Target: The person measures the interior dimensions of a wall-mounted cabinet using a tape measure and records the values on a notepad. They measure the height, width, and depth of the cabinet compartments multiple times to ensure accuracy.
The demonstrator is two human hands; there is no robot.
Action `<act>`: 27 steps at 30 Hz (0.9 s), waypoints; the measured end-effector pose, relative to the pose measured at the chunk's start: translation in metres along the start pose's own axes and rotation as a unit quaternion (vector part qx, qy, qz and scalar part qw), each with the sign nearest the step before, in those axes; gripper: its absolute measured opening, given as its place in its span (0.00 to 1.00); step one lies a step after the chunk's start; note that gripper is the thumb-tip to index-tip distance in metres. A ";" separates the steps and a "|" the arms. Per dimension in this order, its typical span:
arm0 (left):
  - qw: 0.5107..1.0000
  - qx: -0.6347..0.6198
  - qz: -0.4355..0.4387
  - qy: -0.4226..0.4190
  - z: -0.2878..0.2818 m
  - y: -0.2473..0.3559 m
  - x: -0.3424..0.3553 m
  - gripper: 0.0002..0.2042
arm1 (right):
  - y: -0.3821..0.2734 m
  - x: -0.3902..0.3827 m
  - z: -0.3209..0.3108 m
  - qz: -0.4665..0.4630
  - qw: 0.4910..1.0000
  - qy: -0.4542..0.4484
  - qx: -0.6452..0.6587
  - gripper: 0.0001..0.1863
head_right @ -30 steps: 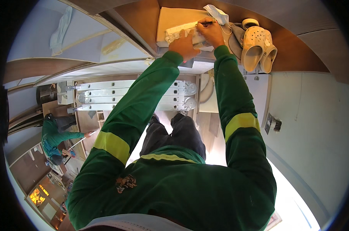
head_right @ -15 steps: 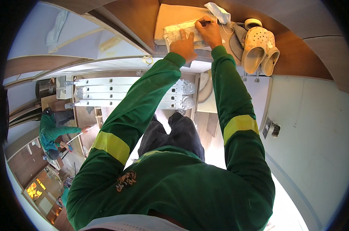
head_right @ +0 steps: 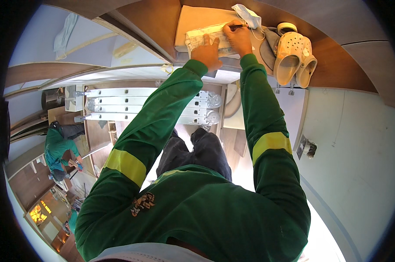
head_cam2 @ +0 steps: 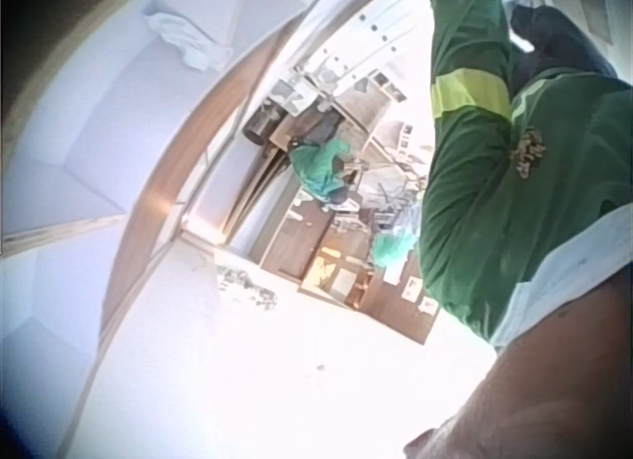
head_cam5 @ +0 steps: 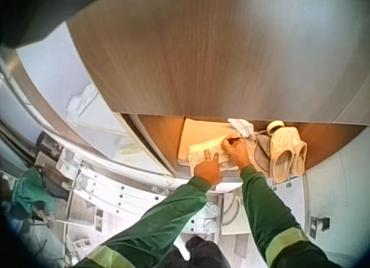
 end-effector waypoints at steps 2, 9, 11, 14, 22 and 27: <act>1.000 -0.004 0.004 0.001 0.000 0.000 0.000 0.49 | 0.011 0.003 -0.004 0.019 0.999 0.008 0.045 0.09; 1.000 -0.010 0.012 0.006 0.000 -0.002 -0.002 0.49 | 0.014 0.003 0.002 -0.001 0.998 0.014 0.059 0.09; 1.000 -0.012 0.013 0.001 -0.001 -0.002 -0.003 0.48 | 0.017 0.003 0.002 0.006 0.999 0.009 0.039 0.09; 1.000 -0.017 0.010 -0.005 -0.003 -0.003 -0.004 0.48 | 0.014 0.003 -0.001 0.016 1.000 0.000 0.017 0.10; 0.979 -0.139 0.091 0.118 -0.025 -0.011 -0.032 0.42 | -0.009 0.003 -0.037 0.038 0.983 0.081 0.159 0.11; 0.805 -0.589 -0.064 0.033 0.005 -0.064 -0.150 0.28 | -0.081 0.003 0.011 -0.223 0.913 -0.156 -0.303 0.26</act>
Point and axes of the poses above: each hand's wrist, its own x-axis towards the middle knuckle, its own z-axis out of the palm, y = z × x, the point moved 8 cm from there along x, towards the middle knuckle, and after that the axes turned 1 degree about z, right-handed, at the moved point
